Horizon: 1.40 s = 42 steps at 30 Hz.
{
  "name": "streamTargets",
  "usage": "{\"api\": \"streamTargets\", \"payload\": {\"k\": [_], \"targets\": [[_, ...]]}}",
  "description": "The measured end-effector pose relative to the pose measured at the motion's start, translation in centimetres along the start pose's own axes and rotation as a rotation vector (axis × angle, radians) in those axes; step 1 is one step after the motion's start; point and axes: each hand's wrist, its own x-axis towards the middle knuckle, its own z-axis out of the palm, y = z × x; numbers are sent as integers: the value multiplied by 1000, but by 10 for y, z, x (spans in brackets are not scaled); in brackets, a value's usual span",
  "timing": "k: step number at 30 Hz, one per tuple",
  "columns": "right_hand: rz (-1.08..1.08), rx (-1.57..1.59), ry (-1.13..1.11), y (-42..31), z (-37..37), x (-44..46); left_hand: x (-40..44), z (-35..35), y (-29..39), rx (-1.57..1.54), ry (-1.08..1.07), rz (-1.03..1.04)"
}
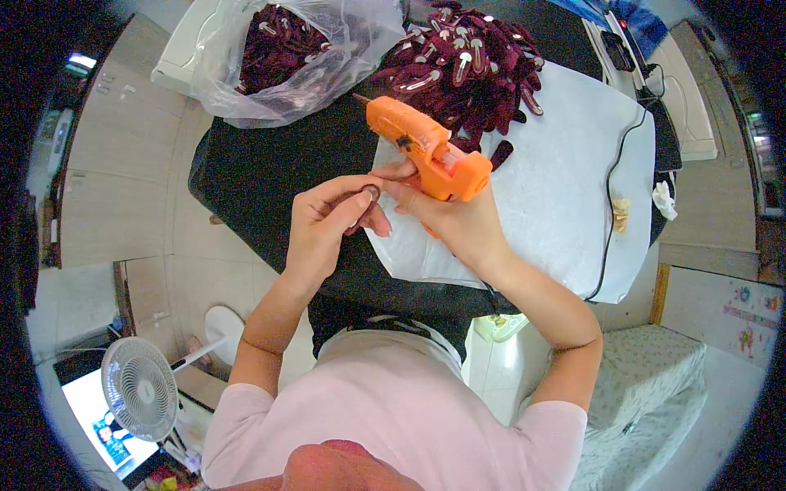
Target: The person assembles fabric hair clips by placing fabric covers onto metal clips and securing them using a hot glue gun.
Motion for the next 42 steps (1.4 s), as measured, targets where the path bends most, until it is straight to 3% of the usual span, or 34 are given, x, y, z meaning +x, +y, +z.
{"api": "streamTargets", "payload": {"k": [24,27,42], "targets": [[59,7,8,-2,2,-2,3,5,-7,-6,87,45],[75,-8,4,-1,-1,-1,4,-6,-7,-48,-23,-30],[103,-5,19,-1,-2,2,5,-1,-11,-45,8,-10]]}}
